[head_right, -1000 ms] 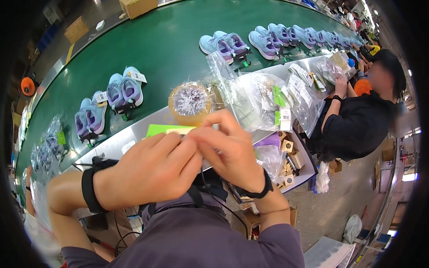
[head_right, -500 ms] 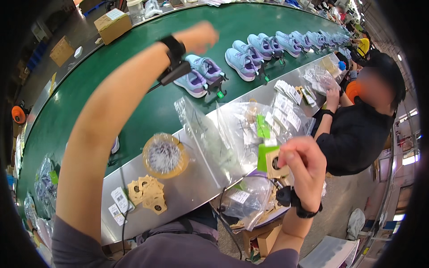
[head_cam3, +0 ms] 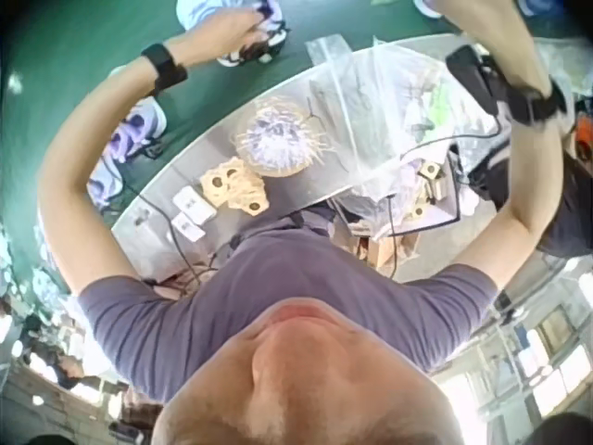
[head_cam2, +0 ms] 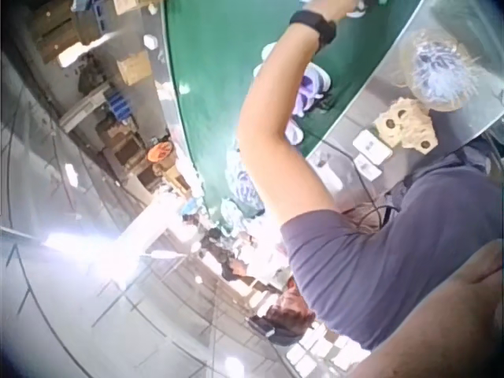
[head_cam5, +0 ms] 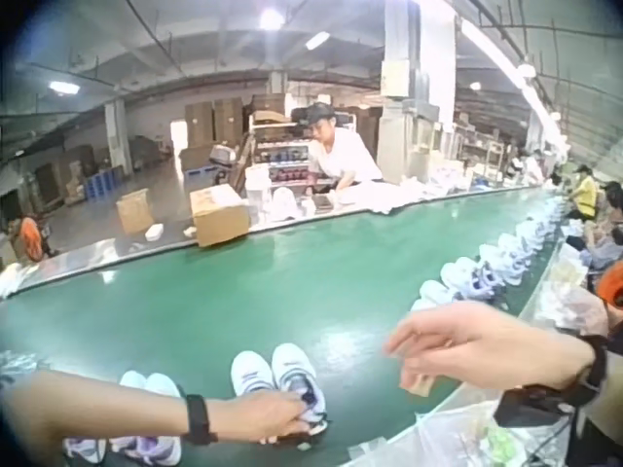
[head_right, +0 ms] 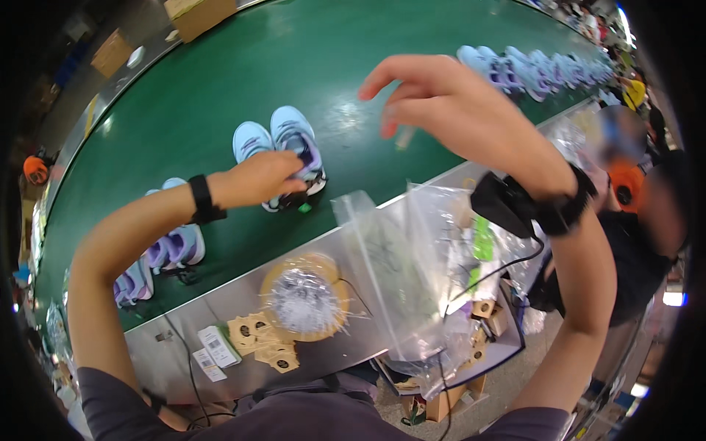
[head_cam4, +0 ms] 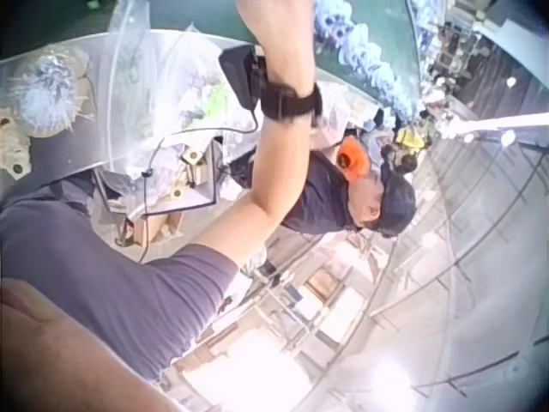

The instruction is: The person attaches paper tags to a row of light blue and purple sneakers on a green conveyor belt. They pick up tags from a pile, use a plastic pin to secure them to the shoe tongue, and then move the tagged shoes down the line.

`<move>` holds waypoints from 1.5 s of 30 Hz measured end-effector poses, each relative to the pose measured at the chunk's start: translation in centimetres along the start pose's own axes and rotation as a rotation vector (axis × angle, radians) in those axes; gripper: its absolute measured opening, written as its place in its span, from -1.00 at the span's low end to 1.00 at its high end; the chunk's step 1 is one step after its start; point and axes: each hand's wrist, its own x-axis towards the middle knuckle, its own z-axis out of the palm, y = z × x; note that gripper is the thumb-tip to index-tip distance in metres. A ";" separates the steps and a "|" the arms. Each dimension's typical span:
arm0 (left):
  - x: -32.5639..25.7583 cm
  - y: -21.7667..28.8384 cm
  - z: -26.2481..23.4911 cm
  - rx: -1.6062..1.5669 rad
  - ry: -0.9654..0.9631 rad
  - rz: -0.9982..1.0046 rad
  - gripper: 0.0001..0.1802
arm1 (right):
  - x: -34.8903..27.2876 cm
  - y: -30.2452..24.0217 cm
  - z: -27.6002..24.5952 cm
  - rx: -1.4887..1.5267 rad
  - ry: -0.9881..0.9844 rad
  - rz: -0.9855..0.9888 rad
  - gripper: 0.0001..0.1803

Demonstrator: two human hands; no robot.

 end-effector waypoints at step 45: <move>-6.3 -5.6 -4.2 -1.390 0.556 -0.466 -0.78 | 17.6 8.0 16.0 0.852 -0.164 0.128 -0.70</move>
